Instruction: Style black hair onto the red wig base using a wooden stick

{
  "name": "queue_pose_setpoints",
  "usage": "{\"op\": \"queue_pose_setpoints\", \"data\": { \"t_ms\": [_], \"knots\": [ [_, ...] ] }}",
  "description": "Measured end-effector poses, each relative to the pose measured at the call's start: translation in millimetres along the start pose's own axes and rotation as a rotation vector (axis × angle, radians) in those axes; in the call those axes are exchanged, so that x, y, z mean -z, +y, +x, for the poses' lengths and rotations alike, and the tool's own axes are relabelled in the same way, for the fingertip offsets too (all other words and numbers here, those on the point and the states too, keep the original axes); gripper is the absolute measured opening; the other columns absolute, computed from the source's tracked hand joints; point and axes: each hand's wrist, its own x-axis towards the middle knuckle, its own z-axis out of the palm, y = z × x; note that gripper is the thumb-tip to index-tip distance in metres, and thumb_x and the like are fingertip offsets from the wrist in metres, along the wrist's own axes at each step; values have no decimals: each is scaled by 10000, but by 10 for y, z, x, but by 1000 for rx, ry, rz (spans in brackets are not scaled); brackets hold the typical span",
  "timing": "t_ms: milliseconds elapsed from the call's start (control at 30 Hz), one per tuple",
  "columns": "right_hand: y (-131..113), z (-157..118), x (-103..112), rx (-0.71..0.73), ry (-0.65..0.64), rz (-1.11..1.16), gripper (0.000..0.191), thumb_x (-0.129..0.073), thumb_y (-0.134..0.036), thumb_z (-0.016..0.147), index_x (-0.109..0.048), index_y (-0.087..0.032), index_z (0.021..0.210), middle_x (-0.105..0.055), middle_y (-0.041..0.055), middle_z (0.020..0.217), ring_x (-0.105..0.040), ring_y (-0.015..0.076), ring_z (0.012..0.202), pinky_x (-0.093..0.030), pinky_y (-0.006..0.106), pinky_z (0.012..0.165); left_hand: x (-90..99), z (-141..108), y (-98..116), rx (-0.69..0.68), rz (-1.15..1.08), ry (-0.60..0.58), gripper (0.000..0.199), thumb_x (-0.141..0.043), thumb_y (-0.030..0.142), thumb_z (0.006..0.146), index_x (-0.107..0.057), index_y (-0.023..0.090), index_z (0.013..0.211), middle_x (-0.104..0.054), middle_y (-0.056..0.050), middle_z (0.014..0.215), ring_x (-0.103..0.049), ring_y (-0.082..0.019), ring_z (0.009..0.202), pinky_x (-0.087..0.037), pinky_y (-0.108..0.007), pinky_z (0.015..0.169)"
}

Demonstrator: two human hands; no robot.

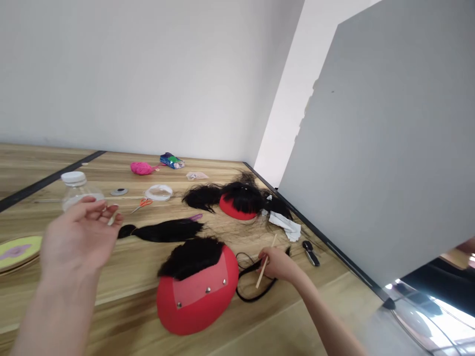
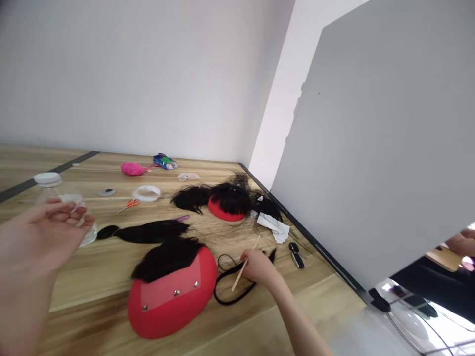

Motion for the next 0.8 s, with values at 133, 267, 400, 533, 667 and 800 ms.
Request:
{"op": "queue_pose_setpoints", "data": {
  "t_ms": [133,267,400,533,667,800],
  "knots": [
    [48,-68,-190,4,-4,-18,304,-622,10,579,-662,-138,841,-715,88,805,-650,232,766,-389,252,608,44,28,59,-21,-16,-26,216,-507,-7,509,-498,142,665,-500,-1,727,-520,-106,649,-445,-211,539],
    [37,-116,-164,41,30,7,345,-563,39,597,-635,-132,888,-697,81,806,-642,211,758,-408,241,610,92,66,93,-57,-24,-78,218,-503,-11,482,-466,135,639,-465,-5,708,-511,-109,641,-426,-195,494],
    [3,-335,-54,142,59,49,453,-532,25,669,-581,-156,1081,-680,56,883,-636,172,787,-455,238,696,111,65,117,-94,-28,-102,248,-486,-22,464,-473,134,657,-456,-14,733,-512,-123,647,-418,-200,460],
    [13,-692,-91,299,46,-28,428,-464,-39,802,-552,-186,1195,-647,102,1058,-621,210,952,-464,306,826,104,37,129,-114,-32,-139,277,-480,-27,462,-484,142,681,-439,-5,725,-466,-107,601,-416,-197,447],
    [79,-992,-115,435,-16,-131,414,-445,-50,818,-574,-224,1171,-630,103,1118,-565,237,1083,-455,338,882,106,32,143,-126,-16,-158,266,-475,-14,449,-471,150,659,-402,1,693,-434,-110,576,-398,-199,427],
    [41,-1108,20,294,-2,-9,379,-584,-169,775,-554,-235,1147,-587,84,1146,-572,214,1025,-467,323,873,124,41,158,-164,-28,-202,255,-466,-8,437,-460,143,642,-414,7,714,-404,-91,556,-414,-214,442]
  ]
}}
